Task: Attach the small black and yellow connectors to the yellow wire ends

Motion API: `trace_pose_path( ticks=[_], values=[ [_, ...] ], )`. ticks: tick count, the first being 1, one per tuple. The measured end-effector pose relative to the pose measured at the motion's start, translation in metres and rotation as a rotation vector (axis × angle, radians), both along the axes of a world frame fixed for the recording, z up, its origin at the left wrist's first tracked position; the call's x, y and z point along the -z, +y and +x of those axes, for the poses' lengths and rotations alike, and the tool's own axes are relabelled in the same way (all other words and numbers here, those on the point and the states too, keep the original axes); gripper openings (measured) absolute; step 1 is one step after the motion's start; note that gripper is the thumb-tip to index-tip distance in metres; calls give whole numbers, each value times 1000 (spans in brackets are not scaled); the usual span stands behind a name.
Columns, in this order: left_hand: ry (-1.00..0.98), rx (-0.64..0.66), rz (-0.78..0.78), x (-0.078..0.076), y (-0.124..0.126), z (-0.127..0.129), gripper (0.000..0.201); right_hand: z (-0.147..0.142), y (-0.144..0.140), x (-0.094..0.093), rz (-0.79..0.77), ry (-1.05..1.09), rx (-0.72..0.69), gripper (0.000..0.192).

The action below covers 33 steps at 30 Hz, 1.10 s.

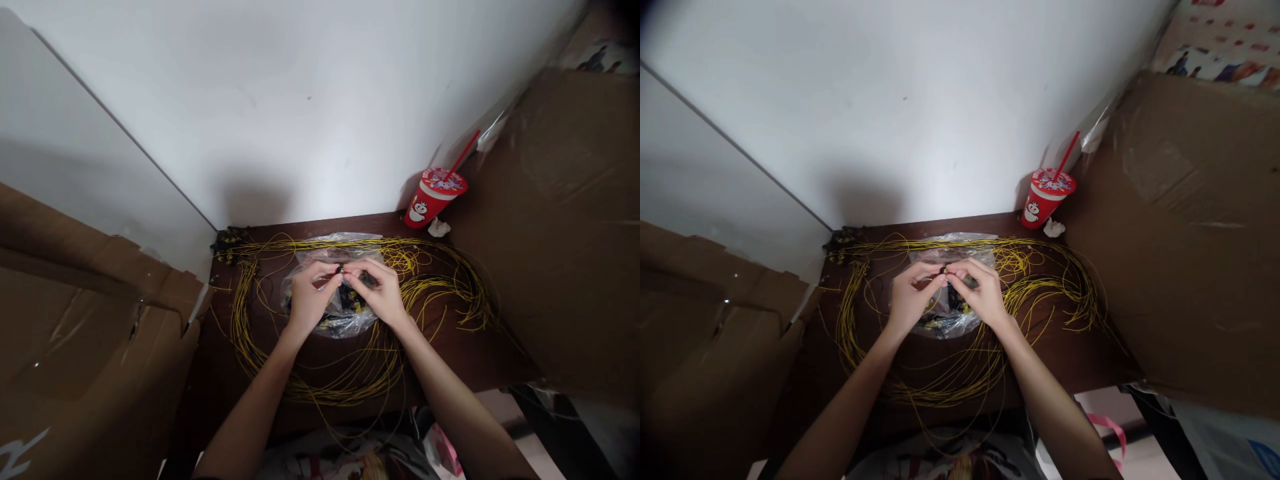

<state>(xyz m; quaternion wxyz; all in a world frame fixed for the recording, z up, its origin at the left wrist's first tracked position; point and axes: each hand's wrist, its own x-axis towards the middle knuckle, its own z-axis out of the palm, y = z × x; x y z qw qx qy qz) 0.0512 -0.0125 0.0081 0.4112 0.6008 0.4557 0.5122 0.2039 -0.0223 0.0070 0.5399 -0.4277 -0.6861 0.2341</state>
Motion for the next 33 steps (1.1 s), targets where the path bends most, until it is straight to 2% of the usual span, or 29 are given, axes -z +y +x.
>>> trace_pose_path(
  ticks=[7, 12, 17, 26, 33],
  values=[
    [-39, 1, 32, -2, 0, -1, 11, -1, 1, -1, -81, 57, 7, 9],
    [-242, -76, -125, -6, 0, -2, 17, -6, 2, 3, -258, 144, -102, 13],
    [-402, -81, -225, -5, 2, -2, 20, -10, 1, 6, -286, 115, -128, 11],
    [-419, -92, -233, -4, 2, -2, 21, -9, 2, 6, -331, 173, -129, 14],
    [-395, -75, -171, -3, 1, -2, 20, -8, 1, 6, -337, 146, -151, 14]
  ],
)
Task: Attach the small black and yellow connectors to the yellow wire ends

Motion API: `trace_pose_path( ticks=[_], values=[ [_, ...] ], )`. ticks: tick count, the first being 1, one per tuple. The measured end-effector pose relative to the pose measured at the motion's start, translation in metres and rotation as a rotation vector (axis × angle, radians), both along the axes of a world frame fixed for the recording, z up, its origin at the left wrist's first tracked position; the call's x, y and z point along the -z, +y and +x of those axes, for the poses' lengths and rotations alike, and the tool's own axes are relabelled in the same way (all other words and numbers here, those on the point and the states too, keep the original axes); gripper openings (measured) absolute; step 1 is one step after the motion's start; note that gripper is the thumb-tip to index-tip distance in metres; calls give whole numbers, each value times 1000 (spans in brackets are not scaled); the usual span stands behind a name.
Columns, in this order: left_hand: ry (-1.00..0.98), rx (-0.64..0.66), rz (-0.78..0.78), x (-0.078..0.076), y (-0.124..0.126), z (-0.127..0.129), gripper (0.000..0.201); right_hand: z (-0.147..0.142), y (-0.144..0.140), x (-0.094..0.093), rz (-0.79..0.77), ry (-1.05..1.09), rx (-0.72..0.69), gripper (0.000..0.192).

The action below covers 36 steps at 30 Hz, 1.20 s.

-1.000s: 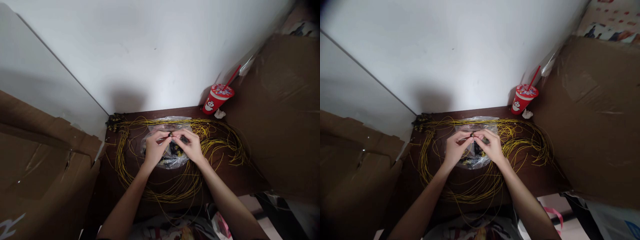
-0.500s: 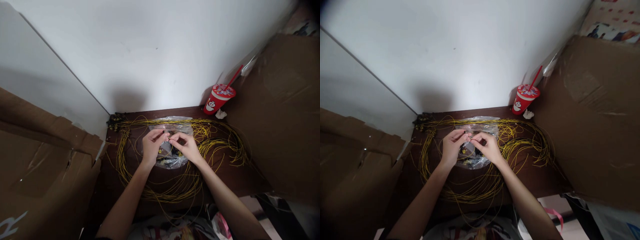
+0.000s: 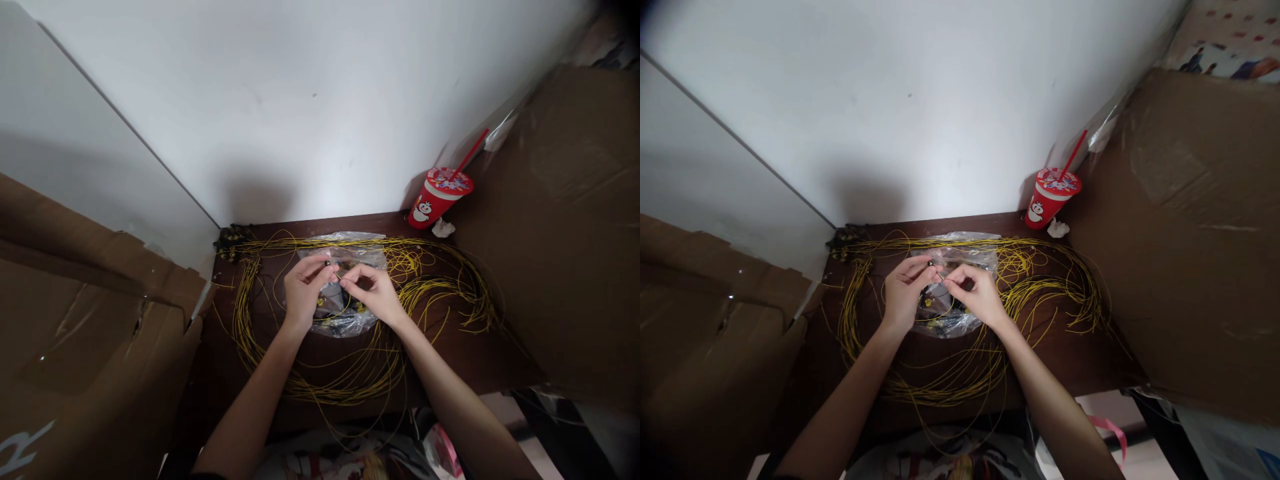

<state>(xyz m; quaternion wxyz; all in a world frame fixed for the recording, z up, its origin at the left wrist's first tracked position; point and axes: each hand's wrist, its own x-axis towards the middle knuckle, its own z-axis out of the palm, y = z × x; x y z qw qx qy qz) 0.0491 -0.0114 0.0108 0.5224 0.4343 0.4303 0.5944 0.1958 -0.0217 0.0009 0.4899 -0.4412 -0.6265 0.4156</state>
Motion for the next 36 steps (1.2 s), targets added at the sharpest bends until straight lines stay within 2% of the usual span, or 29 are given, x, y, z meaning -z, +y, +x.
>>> trace_pose_path(
  ticks=[29, 36],
  values=[
    [44, 16, 64, -1, -3, 0, 12, 4, 0, -3, -11, -49, -58, 12],
    [59, -34, 79, -2, 0, -5, 9, 12, 3, -7, 50, -94, 71, 17]
  ],
)
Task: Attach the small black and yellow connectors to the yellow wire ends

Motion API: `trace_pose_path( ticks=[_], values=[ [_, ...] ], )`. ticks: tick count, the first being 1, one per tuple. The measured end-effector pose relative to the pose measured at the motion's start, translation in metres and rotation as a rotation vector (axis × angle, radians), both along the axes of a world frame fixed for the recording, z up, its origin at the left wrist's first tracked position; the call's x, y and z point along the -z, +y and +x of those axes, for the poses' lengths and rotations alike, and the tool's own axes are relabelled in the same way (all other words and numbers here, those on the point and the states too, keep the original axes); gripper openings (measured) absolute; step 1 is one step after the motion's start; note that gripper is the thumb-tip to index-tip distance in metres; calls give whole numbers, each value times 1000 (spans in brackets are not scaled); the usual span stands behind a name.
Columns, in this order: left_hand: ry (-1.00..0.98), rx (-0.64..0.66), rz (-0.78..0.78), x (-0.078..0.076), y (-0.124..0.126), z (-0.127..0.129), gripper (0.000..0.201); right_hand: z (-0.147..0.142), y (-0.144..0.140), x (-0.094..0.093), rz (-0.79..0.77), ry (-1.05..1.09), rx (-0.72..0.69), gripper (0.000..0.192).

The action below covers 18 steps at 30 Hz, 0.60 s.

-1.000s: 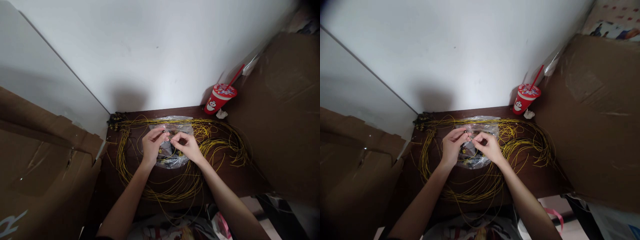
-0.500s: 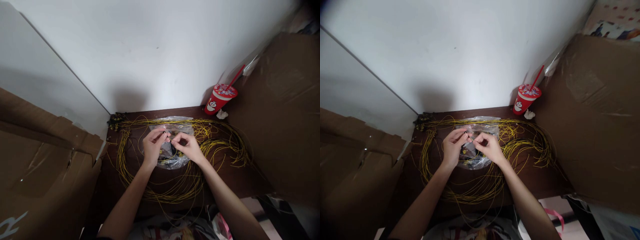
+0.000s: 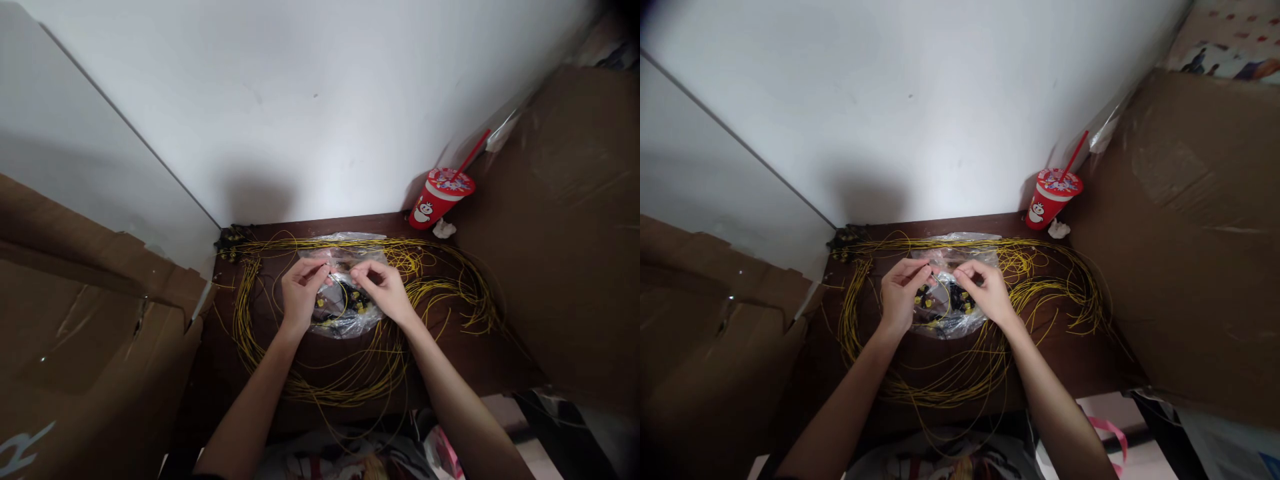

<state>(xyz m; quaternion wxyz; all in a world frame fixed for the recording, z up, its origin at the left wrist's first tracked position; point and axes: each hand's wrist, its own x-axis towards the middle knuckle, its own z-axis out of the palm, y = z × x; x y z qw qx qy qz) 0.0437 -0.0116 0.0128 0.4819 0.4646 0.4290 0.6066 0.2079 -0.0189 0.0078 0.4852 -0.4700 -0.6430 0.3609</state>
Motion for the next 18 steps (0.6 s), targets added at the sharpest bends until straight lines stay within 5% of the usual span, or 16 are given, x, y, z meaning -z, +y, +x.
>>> trace_pose_path(
  ticks=[9, 18],
  values=[
    [-111, -27, -23, 4, 5, -10, 8, -1, 1, 8, 195, -363, -160, 9],
    [-139, -24, -19, 2, 6, -10, 8, -27, -9, 15, 350, -694, -156, 19]
  ],
)
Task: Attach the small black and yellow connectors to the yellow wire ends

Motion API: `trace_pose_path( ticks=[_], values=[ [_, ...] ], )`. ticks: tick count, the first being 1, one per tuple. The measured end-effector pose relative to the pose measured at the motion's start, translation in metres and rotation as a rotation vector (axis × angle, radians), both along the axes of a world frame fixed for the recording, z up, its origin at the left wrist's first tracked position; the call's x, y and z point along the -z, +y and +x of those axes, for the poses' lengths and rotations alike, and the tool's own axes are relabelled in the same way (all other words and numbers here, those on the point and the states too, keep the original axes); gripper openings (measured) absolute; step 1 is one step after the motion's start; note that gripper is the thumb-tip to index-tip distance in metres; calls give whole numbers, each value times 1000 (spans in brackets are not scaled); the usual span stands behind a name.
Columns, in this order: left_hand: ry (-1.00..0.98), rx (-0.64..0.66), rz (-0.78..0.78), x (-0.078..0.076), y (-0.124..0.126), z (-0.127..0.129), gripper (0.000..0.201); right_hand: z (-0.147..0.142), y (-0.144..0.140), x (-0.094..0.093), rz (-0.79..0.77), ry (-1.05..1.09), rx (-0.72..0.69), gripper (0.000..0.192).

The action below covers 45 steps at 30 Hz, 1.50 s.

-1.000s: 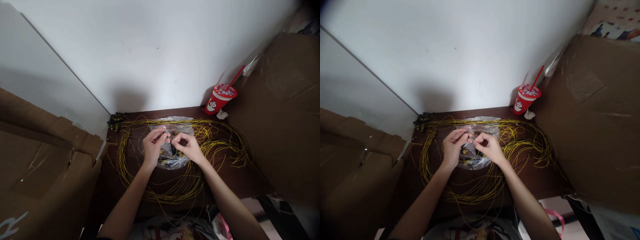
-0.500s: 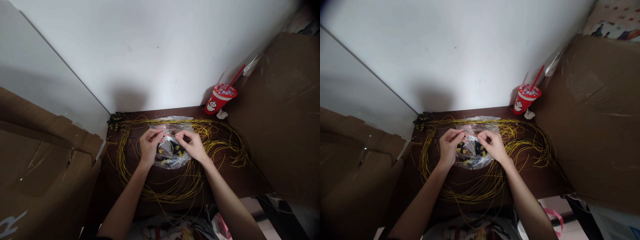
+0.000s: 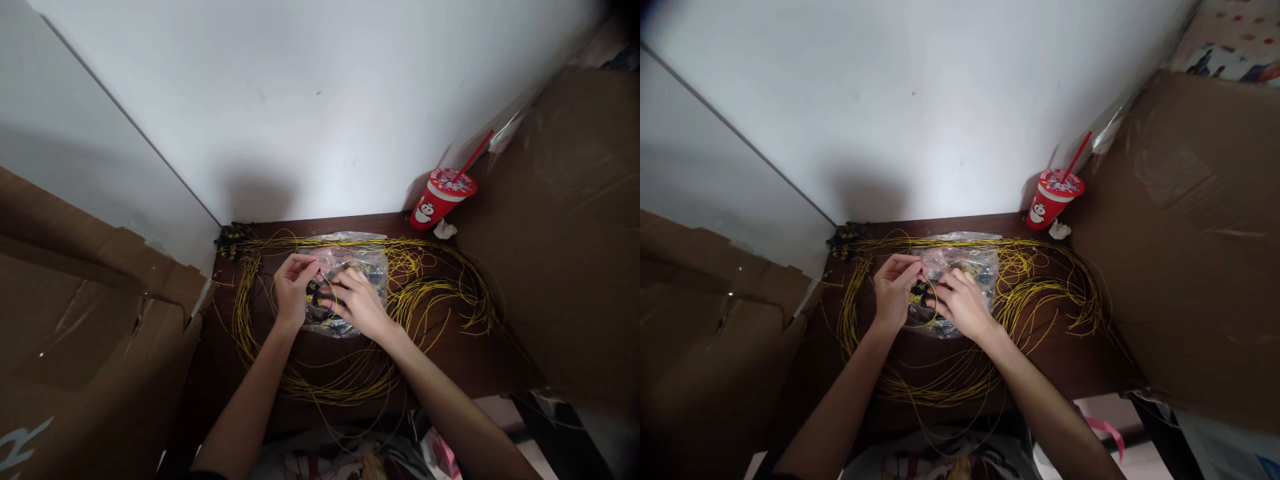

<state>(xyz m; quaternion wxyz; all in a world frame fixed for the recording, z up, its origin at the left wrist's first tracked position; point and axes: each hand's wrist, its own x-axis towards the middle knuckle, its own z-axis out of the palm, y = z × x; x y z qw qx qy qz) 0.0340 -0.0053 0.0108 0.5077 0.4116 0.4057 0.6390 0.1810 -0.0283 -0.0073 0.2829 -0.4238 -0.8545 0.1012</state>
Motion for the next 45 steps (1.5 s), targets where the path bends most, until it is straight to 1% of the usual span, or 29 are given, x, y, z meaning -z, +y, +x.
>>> trace_pose_path(
  ticks=[4, 7, 9, 11, 14, 16, 18, 20, 25, 29, 37, 45],
  values=[
    [6, 5, 26, 1, 1, -1, 9, -8, -2, 5, 0, 9, -38, 14],
    [48, 5, 27, 4, 1, 0, 12, -7, -1, 3, -41, 85, -68, 10],
    [74, 2, 32, 5, 1, 2, 14, -3, 2, 0, -71, 176, -58, 10],
    [100, 3, 37, 4, 0, 4, 16, 4, 4, -4, -110, 323, 4, 9],
    [167, 25, 37, 2, -1, 7, 17, 13, 8, -8, -184, 607, 157, 7],
    [221, 45, 44, 1, -3, 9, 19, 17, 10, -9, -248, 809, 221, 5],
    [240, 68, 45, 1, -5, 10, 23, 17, 10, -9, -316, 987, 231, 12],
    [238, 97, 35, 1, -6, 12, 26, 16, 10, -10, -352, 1077, 215, 18],
    [272, 132, 55, 3, -8, 16, 17, 13, 9, -10, -334, 1083, 177, 13],
    [252, 141, 64, 5, -8, 18, 19, 13, 8, -11, -353, 1105, 173, 13],
    [263, 138, 65, 5, -8, 18, 16, 16, 8, -15, -238, 916, 161, 12],
    [319, 123, 87, 5, -9, 17, 14, 17, 6, -15, -184, 830, 169, 13]
  ],
)
